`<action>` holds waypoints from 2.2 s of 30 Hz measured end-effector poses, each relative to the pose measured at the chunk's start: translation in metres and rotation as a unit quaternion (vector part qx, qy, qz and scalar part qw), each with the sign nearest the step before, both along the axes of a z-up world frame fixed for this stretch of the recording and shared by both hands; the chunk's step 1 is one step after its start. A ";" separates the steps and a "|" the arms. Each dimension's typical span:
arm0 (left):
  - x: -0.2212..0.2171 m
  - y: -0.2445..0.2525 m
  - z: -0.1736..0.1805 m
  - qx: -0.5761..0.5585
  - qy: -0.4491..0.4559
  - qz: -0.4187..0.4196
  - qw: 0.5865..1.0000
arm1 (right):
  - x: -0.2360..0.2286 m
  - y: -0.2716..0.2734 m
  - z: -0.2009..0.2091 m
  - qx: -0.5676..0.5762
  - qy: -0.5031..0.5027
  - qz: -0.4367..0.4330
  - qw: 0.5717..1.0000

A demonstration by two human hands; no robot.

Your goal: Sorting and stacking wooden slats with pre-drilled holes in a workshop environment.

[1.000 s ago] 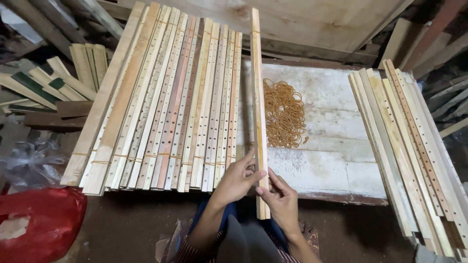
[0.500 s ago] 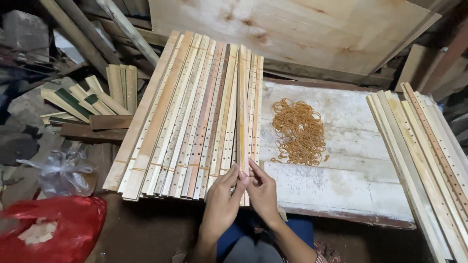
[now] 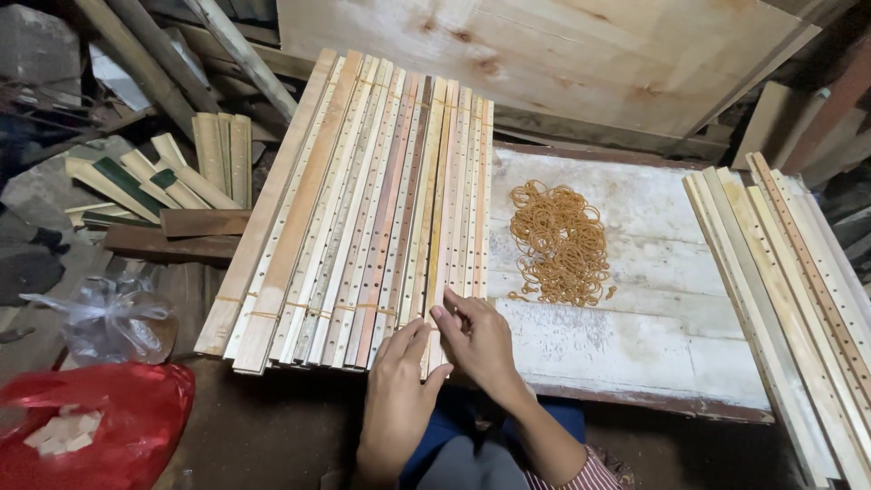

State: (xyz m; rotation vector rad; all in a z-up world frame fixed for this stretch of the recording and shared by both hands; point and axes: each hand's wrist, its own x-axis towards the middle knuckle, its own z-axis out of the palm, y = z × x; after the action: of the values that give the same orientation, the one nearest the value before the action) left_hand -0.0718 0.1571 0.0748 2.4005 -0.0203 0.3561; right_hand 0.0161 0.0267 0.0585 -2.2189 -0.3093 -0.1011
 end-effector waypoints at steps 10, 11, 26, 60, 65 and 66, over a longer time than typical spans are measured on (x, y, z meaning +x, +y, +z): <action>0.003 -0.010 0.012 0.034 -0.002 0.014 0.999 | 0.006 -0.001 -0.010 0.080 -0.014 0.057 0.995; 0.006 -0.010 0.008 0.044 -0.008 0.011 0.999 | 0.009 -0.002 -0.015 0.056 -0.018 0.057 0.997; 0.011 -0.040 0.025 0.051 -0.094 0.022 0.994 | -0.004 -0.033 0.005 0.212 0.013 0.024 0.977; 0.083 -0.380 -0.124 -0.229 0.249 -0.526 0.780 | -0.085 -0.451 -0.152 -0.396 -0.103 -0.526 0.746; 0.079 -0.382 -0.132 -0.227 0.260 -0.530 0.775 | -0.079 -0.460 -0.161 -0.483 -0.168 -0.512 0.690; 0.080 -0.383 -0.133 -0.226 0.261 -0.530 0.775 | -0.077 -0.464 -0.161 -0.495 -0.178 -0.501 0.687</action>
State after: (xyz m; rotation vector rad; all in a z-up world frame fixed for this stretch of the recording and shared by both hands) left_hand 0.0085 -0.2258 -0.0581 1.5830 -0.8843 -0.7533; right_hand -0.0609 -0.4375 -0.1026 -3.1564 0.9410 -1.2253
